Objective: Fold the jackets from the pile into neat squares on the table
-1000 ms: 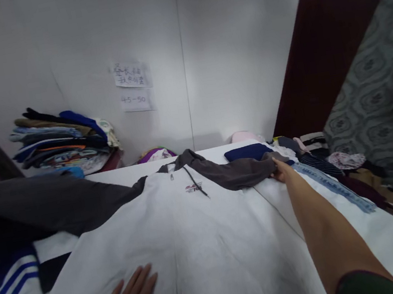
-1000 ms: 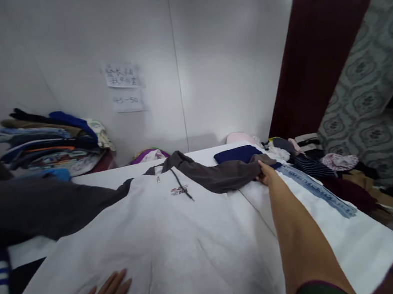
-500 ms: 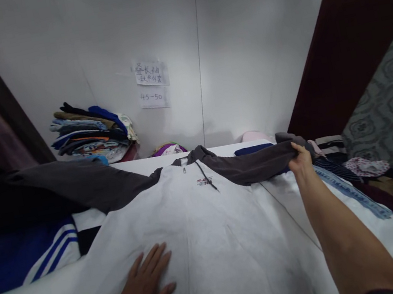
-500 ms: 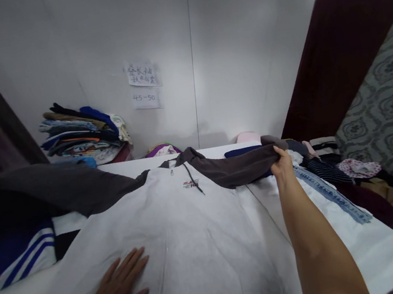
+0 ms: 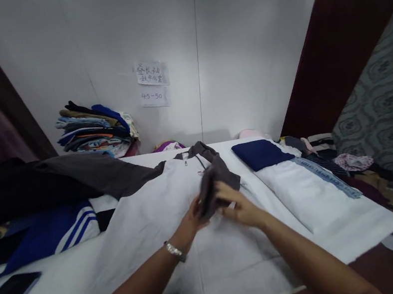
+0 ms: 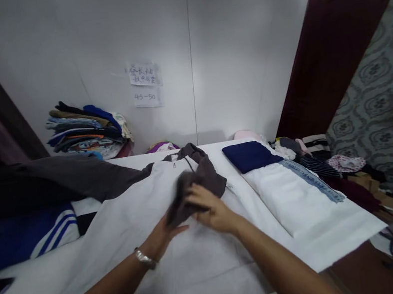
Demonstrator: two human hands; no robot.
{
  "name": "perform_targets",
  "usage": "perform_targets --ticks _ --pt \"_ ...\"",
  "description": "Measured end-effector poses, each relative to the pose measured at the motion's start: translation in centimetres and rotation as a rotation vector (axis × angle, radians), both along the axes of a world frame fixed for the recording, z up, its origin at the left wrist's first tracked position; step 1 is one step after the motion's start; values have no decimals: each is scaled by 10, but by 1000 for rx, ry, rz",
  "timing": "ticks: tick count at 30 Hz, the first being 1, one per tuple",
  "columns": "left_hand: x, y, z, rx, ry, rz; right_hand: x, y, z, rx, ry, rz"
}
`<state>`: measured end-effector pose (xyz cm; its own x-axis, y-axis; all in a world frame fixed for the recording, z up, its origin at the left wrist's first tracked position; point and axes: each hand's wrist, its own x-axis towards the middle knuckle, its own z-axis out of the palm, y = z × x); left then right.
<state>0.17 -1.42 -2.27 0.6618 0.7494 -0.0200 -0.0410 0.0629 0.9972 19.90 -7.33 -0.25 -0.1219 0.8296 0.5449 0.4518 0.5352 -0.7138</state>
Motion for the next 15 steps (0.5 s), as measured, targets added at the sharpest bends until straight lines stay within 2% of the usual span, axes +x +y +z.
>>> perform_targets --ticks 2,5,7,9,11,13,15 --pt "14 -8 -5 -252 -141 -38 -13 -22 -16 -47 -174 28" --pt "13 -11 -13 -474 -188 -48 4 -56 -40 -87 -161 -179" --pt "4 -7 -15 -518 -177 9 31 -82 -59 -138 -135 -421" --pt "-5 -2 -14 -549 -172 72 57 -110 -80 -266 -133 -688" --pt "-11 2 -14 -577 -170 123 74 -135 -95 -397 -118 -874" --pt "-13 4 -13 -604 -150 165 79 -153 -102 -510 -64 -946" --pt "-10 7 -13 -626 -126 232 76 -161 -101 -597 14 -928"
